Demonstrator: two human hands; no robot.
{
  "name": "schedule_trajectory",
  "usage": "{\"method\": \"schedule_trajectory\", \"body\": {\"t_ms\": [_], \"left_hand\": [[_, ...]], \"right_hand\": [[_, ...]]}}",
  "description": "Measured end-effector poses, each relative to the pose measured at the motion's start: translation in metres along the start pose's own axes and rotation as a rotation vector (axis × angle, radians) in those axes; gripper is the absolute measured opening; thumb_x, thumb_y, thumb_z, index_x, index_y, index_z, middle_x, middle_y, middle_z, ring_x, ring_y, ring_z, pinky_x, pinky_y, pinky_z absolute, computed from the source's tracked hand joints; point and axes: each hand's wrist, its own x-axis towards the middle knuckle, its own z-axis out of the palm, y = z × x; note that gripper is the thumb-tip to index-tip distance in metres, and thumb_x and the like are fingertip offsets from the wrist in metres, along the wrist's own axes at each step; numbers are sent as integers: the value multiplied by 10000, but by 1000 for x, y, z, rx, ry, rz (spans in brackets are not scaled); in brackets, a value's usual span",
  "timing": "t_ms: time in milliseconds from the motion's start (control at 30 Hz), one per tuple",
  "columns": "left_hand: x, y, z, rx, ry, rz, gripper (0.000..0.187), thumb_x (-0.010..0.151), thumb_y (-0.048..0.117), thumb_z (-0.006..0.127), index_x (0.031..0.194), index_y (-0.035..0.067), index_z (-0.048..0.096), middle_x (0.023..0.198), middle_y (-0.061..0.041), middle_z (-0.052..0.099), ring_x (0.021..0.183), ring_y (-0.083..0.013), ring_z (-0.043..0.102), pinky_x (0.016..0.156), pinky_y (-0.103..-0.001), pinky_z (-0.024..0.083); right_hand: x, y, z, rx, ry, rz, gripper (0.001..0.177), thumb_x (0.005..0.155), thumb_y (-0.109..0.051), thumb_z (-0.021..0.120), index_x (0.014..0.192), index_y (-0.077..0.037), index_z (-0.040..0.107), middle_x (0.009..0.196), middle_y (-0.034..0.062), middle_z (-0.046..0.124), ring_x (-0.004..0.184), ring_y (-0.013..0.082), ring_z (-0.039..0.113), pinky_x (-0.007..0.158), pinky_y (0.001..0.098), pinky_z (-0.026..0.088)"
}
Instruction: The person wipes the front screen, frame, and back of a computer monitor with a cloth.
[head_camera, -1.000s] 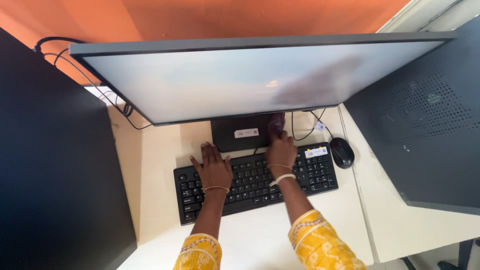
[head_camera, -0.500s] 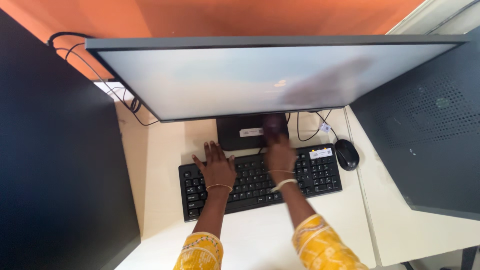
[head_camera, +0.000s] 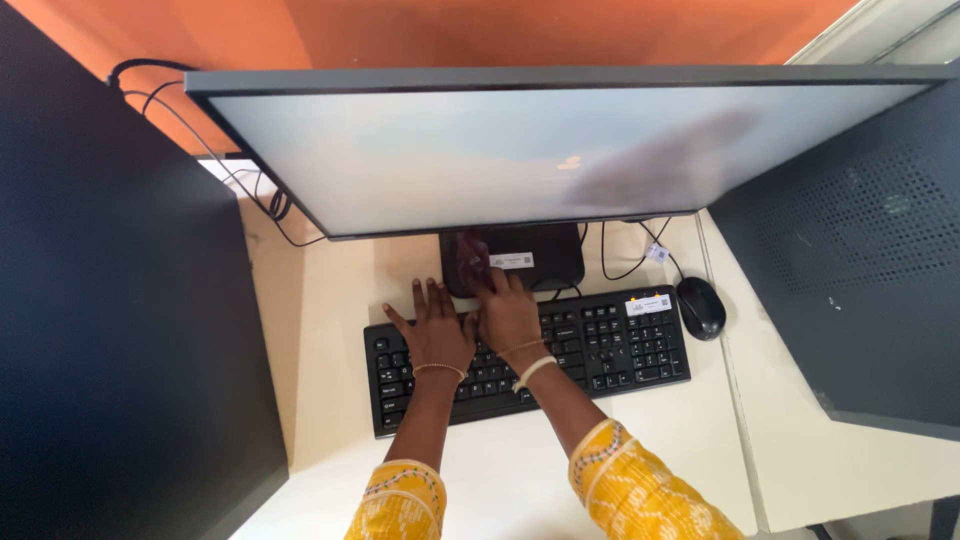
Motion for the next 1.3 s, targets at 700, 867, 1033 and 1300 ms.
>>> {"method": "schedule_trajectory", "body": {"t_ms": [700, 867, 1033, 1300], "left_hand": [[2, -1, 12, -38, 37, -8, 728, 973, 480, 504, 1521, 12, 398, 1627, -145, 334, 1534, -321, 199, 1130, -787, 33], [5, 2, 3, 10, -105, -27, 797, 940, 498, 517, 1543, 11, 332, 1653, -128, 255, 1543, -303, 138, 1124, -768, 13], [5, 2, -6, -69, -134, -71, 747, 987, 502, 490, 1548, 36, 331, 1666, -103, 252, 1559, -306, 130, 1152, -775, 16], [6, -1, -8, -21, -167, -36, 738, 986, 476, 472, 1564, 48, 306, 1665, -123, 237, 1556, -320, 119, 1138, -771, 24]], "right_hand": [[3, -6, 3, -95, -246, -62, 626, 782, -183, 740, 1384, -254, 586, 1404, -2, 590, 1096, 332, 618, 873, 497, 557], [38, -7, 19, -155, -274, -57, 800, 666, -252, 782, 1434, -249, 556, 1460, 20, 525, 1135, 355, 600, 881, 503, 545], [82, -7, 35, -153, -168, -30, 667, 778, -308, 788, 1408, -310, 572, 1404, -23, 548, 1189, 359, 580, 903, 539, 520], [4, -6, -1, -109, -261, -63, 626, 746, -169, 773, 1343, -295, 634, 1450, -28, 578, 1139, 329, 600, 907, 507, 533]]}}
